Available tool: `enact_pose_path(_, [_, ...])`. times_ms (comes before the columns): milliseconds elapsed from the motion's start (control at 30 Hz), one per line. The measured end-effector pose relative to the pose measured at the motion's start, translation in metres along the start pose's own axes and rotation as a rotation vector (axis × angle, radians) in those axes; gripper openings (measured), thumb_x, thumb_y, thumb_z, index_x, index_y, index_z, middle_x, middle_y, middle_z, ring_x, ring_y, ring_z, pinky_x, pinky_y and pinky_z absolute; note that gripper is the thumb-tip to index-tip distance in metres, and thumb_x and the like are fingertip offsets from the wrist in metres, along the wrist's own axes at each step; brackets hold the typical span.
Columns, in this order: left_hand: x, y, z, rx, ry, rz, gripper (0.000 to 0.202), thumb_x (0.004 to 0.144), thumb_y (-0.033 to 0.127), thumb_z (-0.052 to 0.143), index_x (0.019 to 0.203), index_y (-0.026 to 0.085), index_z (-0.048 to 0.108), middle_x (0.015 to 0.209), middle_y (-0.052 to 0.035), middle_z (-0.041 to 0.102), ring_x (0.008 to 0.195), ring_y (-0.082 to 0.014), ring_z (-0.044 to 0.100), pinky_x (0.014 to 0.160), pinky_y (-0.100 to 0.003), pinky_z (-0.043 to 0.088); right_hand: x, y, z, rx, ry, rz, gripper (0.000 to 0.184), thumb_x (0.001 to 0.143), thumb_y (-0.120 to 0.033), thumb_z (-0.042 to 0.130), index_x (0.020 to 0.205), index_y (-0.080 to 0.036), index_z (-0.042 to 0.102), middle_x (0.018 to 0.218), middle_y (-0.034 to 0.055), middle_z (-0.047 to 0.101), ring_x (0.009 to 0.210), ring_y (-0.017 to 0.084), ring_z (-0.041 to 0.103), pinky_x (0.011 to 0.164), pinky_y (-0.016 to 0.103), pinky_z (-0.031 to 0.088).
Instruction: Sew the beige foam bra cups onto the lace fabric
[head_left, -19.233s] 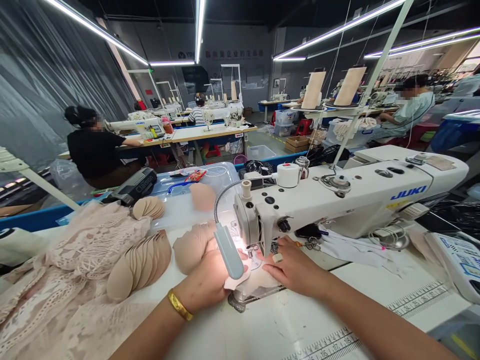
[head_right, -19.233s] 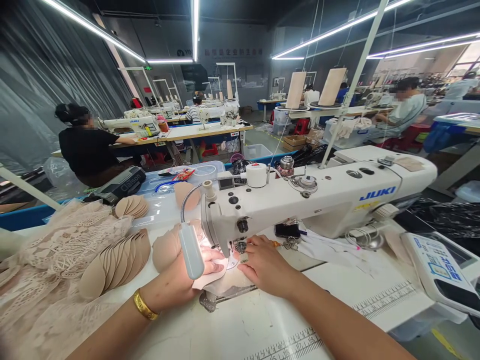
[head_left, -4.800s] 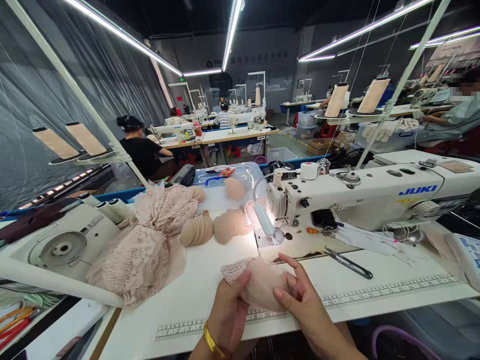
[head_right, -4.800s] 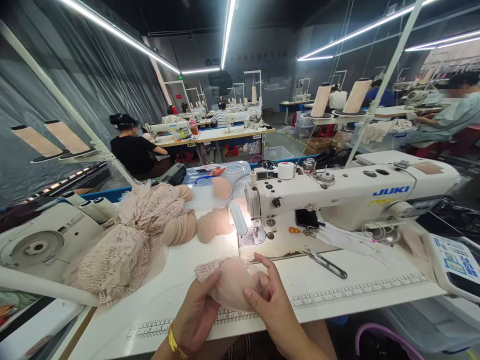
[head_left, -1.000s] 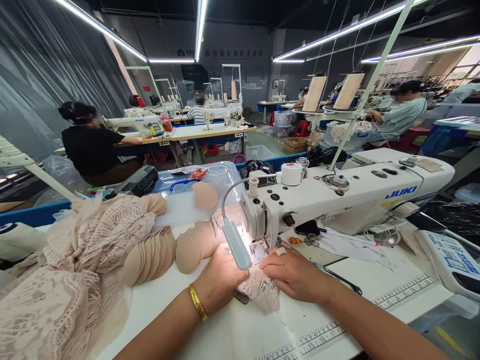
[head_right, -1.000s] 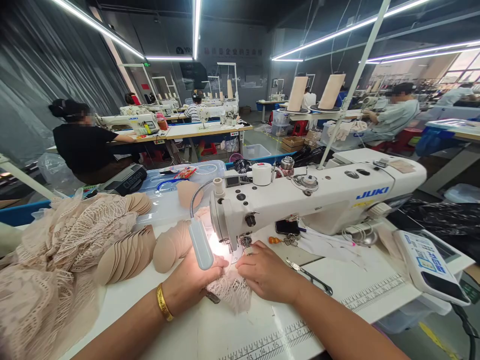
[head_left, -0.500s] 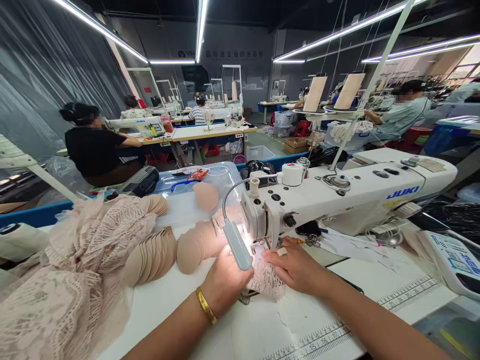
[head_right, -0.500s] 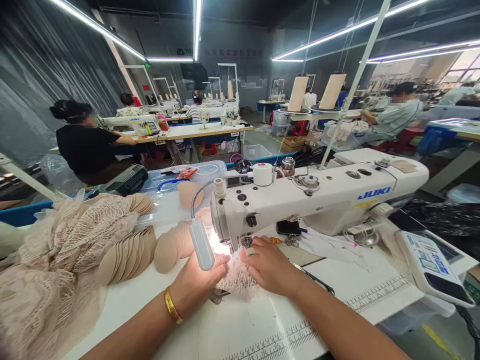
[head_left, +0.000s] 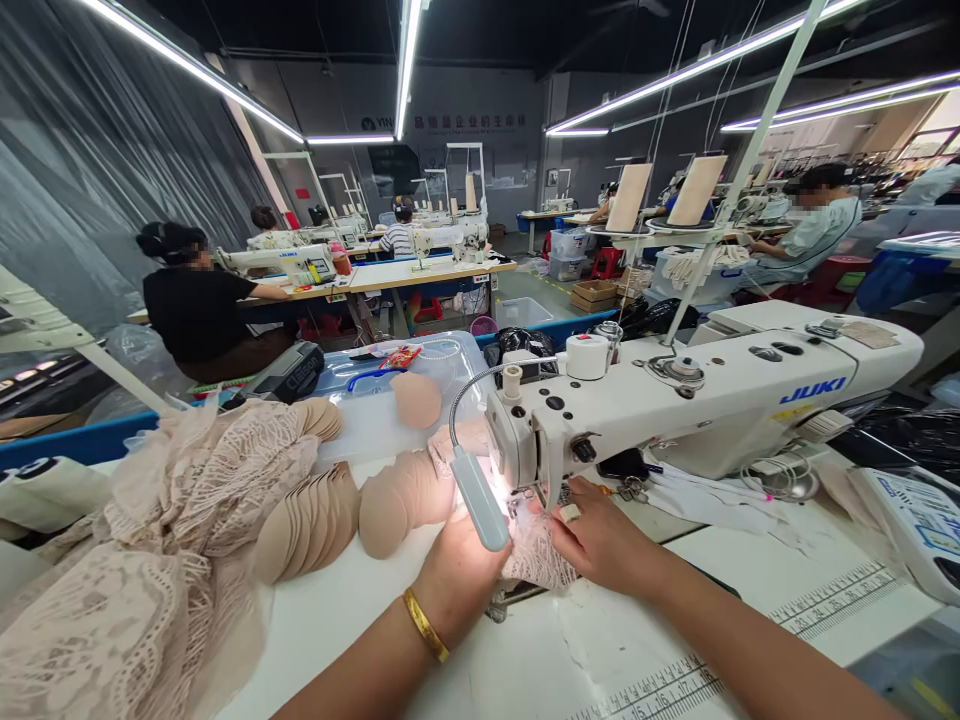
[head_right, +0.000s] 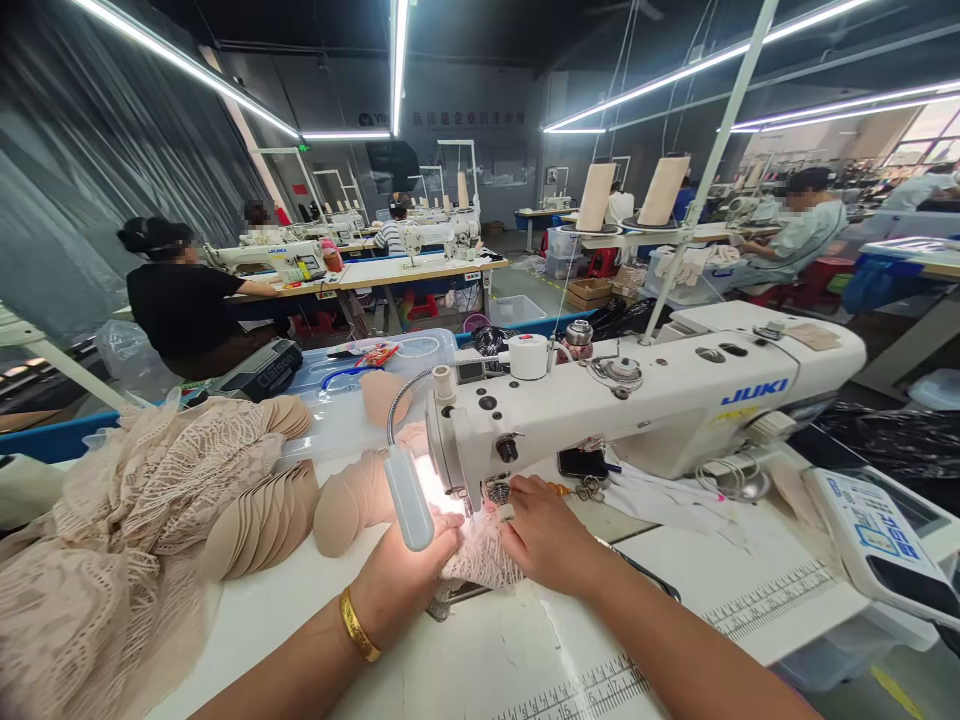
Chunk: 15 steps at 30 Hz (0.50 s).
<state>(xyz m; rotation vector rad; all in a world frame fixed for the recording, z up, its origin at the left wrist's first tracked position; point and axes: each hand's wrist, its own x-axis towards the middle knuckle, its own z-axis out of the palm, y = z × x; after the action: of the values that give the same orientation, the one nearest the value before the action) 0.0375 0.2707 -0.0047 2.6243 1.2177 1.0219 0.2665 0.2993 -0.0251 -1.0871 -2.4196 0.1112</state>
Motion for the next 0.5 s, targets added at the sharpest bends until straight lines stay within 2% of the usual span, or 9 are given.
enact_pose_path(67, [-0.002,-0.002,-0.009,0.042,-0.053,0.112,0.02,0.083,0.005,0.053,0.084,0.023,0.061,0.093,-0.005,0.073,0.088,-0.0219,0.07,0.081,-0.036,0.06,-0.003,0.0,-0.001,0.018,0.024,-0.044,0.026,0.095,-0.009,0.046,0.098,-0.019,0.07,0.088,0.0091,0.066,0.092,0.027,0.059,0.081,0.039,0.051])
enact_pose_path(133, [-0.004,-0.002,-0.018,0.108,-0.094,0.158,0.021,0.077,0.007,0.057,0.09,0.021,0.065,0.105,-0.0084,0.074,0.094,-0.0259,0.069,0.087,-0.043,0.058,-0.006,-0.002,-0.002,0.012,0.088,-0.11,0.028,0.096,-0.008,0.045,0.105,-0.019,0.07,0.079,0.0074,0.064,0.089,0.027,0.059,0.08,0.039,0.051])
enact_pose_path(200, [-0.003,0.0,-0.024,0.174,-0.129,0.126,0.024,0.076,0.015,0.064,0.099,0.021,0.068,0.109,-0.0107,0.073,0.097,-0.0313,0.068,0.092,-0.054,0.055,-0.008,-0.008,-0.005,0.013,0.143,-0.189,0.031,0.098,-0.011,0.045,0.118,-0.018,0.066,0.078,0.0065,0.065,0.085,0.026,0.059,0.08,0.039,0.05])
enact_pose_path(267, [0.0,0.005,-0.027,0.158,-0.189,0.049,0.036,0.075,0.024,0.071,0.111,0.023,0.069,0.112,-0.0105,0.072,0.1,-0.0344,0.067,0.093,-0.058,0.053,-0.009,-0.018,-0.006,0.041,0.132,-0.289,0.033,0.102,-0.02,0.049,0.134,-0.017,0.057,0.095,0.0098,0.071,0.096,0.027,0.062,0.085,0.041,0.05])
enact_pose_path(333, [0.003,0.01,-0.029,0.046,-0.283,0.008,0.048,0.076,0.026,0.073,0.123,0.026,0.065,0.119,-0.0074,0.071,0.108,-0.0327,0.066,0.096,-0.053,0.053,-0.008,-0.028,-0.005,0.073,0.068,-0.374,0.044,0.103,-0.037,0.057,0.142,-0.019,0.048,0.123,0.0142,0.069,0.118,0.029,0.059,0.093,0.042,0.049])
enact_pose_path(400, [0.005,0.013,-0.033,-0.089,-0.382,0.001,0.055,0.076,0.019,0.069,0.129,0.029,0.061,0.128,-0.0034,0.068,0.115,-0.0272,0.064,0.101,-0.043,0.053,-0.005,-0.032,0.0,0.06,0.035,-0.377,0.049,0.101,-0.043,0.064,0.141,-0.021,0.048,0.134,0.0146,0.065,0.125,0.029,0.055,0.092,0.04,0.048])
enact_pose_path(467, [0.004,0.013,-0.04,-0.146,-0.482,0.008,0.06,0.074,0.015,0.065,0.131,0.029,0.059,0.137,-0.0023,0.065,0.123,-0.0254,0.061,0.104,-0.038,0.052,-0.003,-0.029,0.008,0.001,0.026,-0.326,0.029,0.1,-0.024,0.061,0.13,-0.022,0.057,0.119,0.0099,0.07,0.106,0.024,0.062,0.089,0.037,0.047])
enact_pose_path(500, [0.002,0.011,-0.043,-0.134,-0.525,0.009,0.062,0.072,0.015,0.065,0.133,0.028,0.059,0.141,-0.0034,0.063,0.125,-0.027,0.059,0.106,-0.039,0.051,-0.002,-0.025,0.012,-0.039,0.018,-0.303,0.025,0.098,-0.011,0.055,0.12,-0.022,0.062,0.11,0.0072,0.072,0.092,0.021,0.063,0.089,0.036,0.047])
